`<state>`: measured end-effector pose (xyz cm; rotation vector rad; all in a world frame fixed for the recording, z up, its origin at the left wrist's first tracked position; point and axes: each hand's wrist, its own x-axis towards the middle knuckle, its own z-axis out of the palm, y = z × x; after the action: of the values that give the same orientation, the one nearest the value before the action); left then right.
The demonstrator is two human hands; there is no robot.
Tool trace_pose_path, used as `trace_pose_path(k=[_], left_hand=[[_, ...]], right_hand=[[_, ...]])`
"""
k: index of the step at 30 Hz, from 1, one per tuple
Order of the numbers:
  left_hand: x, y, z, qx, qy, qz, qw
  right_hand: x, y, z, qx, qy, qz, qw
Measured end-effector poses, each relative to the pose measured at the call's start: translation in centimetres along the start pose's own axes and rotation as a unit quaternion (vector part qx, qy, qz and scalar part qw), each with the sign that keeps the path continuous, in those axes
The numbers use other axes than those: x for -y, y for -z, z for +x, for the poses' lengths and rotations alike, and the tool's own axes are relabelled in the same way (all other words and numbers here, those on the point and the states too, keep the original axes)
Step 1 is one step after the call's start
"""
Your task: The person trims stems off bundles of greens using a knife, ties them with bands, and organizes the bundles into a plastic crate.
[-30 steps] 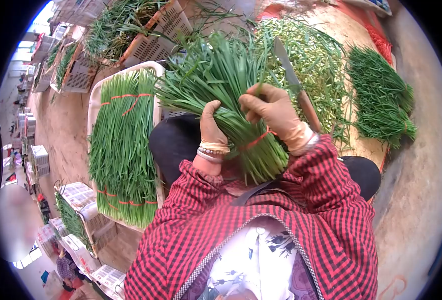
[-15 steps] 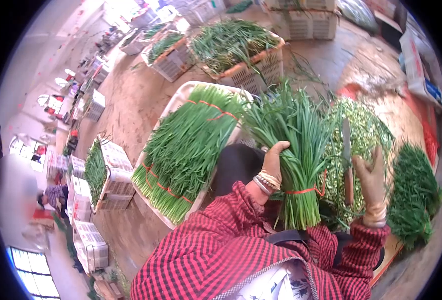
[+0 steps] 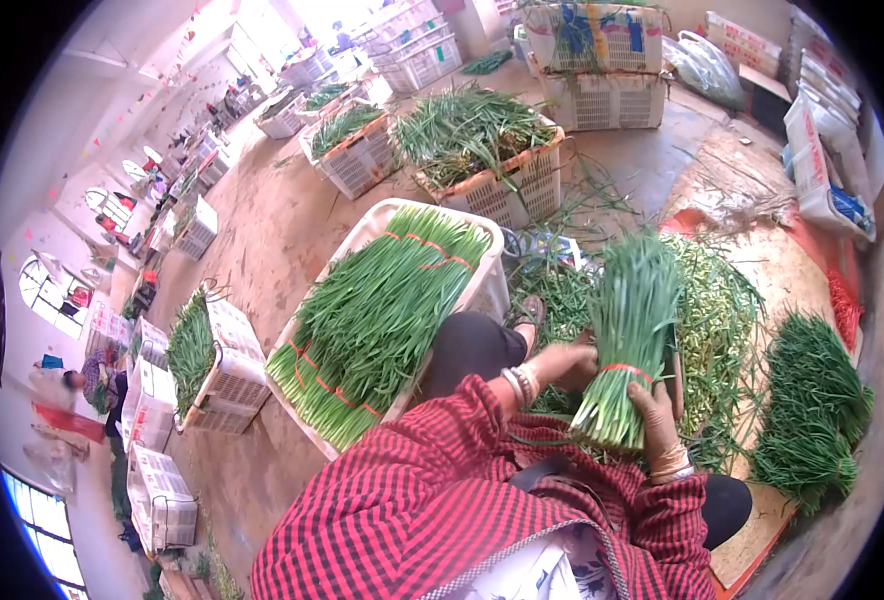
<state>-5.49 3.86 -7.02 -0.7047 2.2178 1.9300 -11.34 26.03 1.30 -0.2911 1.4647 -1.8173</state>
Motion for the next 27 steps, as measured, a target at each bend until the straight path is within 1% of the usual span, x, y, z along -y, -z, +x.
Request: trace_pose_path(k=[1,2,3,4,5,7,8,9,10,11,12,13,14,15,16,17,19,21,22,23,25,26,27], left_hand=[[0.7,-1.1,-0.3,0.064,0.033,-0.173,0.982],[1.5,-2.1,-0.5,0.115,0.086,-0.334,0.932],[2.2,-2.4,0.4,0.208,0.119,-0.511,0.825],[-2.0,-1.7,-2.1,0.191,0.005,-0.53,0.826],[-1.2,-1.3,-0.2,0.217,-0.046,-0.578,0.785],[-3.6,0.9,-2.2,0.226,-0.087,-0.624,0.743],[-3.5,1.4,-1.5,0.186,-0.056,-0.632,0.75],[-3.1,2.0,0.0,0.145,-0.079,-0.616,0.771],[-4.8,2.3,-1.0,0.045,-0.037,-0.582,0.811],[-4.2,2.9,0.3,-0.072,-0.049,-0.496,0.864],[-6.3,2.8,-1.0,-0.112,-0.14,-0.449,0.876],[-7.2,2.2,-1.7,-0.188,-0.19,-0.399,0.877],[-7.9,2.0,-1.9,-0.217,-0.214,-0.317,0.898],[-7.8,1.2,-2.1,-0.24,-0.233,-0.243,0.911],[-9.8,0.6,-4.9,-0.204,-0.263,-0.242,0.912],[-9.7,0.1,-4.7,-0.166,-0.252,-0.323,0.897],[-10.2,0.9,-5.3,-0.172,-0.178,-0.409,0.878],[-7.5,2.4,-4.1,-0.099,-0.093,-0.559,0.818],[-6.8,2.7,-4.1,-0.077,-0.058,-0.614,0.783],[-5.6,3.0,-3.8,-0.06,-0.038,-0.591,0.803],[-6.6,1.9,-5.0,-0.059,-0.009,-0.642,0.764],[-6.2,1.5,-4.4,-0.06,0.0,-0.642,0.764],[-5.8,1.5,-4.3,-0.06,0.008,-0.639,0.767]], right_hand=[[-1.5,1.0,0.6,0.028,-0.028,0.015,0.999],[-0.9,0.4,0.3,0.046,-0.023,0.009,0.999],[-0.3,-0.6,-0.3,0.063,-0.02,0.002,0.998],[0.9,-1.9,-1.0,0.071,-0.033,0.003,0.997],[1.0,-2.1,-0.9,0.108,-0.027,-0.021,0.994],[2.0,-3.1,-1.0,0.161,-0.038,-0.08,0.983],[1.9,-3.6,-0.5,0.193,0.009,-0.113,0.975],[2.6,-4.1,-0.5,0.184,0.05,-0.2,0.961],[1.8,-3.7,0.2,0.16,0.077,-0.21,0.961],[2.6,-4.9,0.1,0.106,0.124,-0.238,0.958],[2.8,-5.5,1.4,0.106,0.132,-0.175,0.97],[5.2,-7.4,1.2,0.104,0.123,-0.123,0.979],[5.4,-7.9,2.6,0.067,0.195,-0.161,0.965],[5.0,-7.4,4.5,0.025,0.167,-0.148,0.975],[4.2,-6.7,6.5,-0.056,0.215,-0.145,0.964],[5.4,-6.6,6.1,-0.095,0.273,-0.13,0.948],[5.6,-4.3,6.8,-0.163,0.198,-0.026,0.966],[5.2,-2.1,5.6,-0.188,0.136,-0.002,0.973],[4.3,-1.4,5.5,-0.181,0.156,0.031,0.971],[3.5,-0.5,5.4,-0.189,0.148,0.029,0.97],[2.6,0.3,5.0,-0.166,0.098,0.071,0.979],[2.7,1.2,5.1,-0.157,0.052,0.083,0.983],[2.8,1.1,4.8,-0.163,0.047,0.086,0.982]])
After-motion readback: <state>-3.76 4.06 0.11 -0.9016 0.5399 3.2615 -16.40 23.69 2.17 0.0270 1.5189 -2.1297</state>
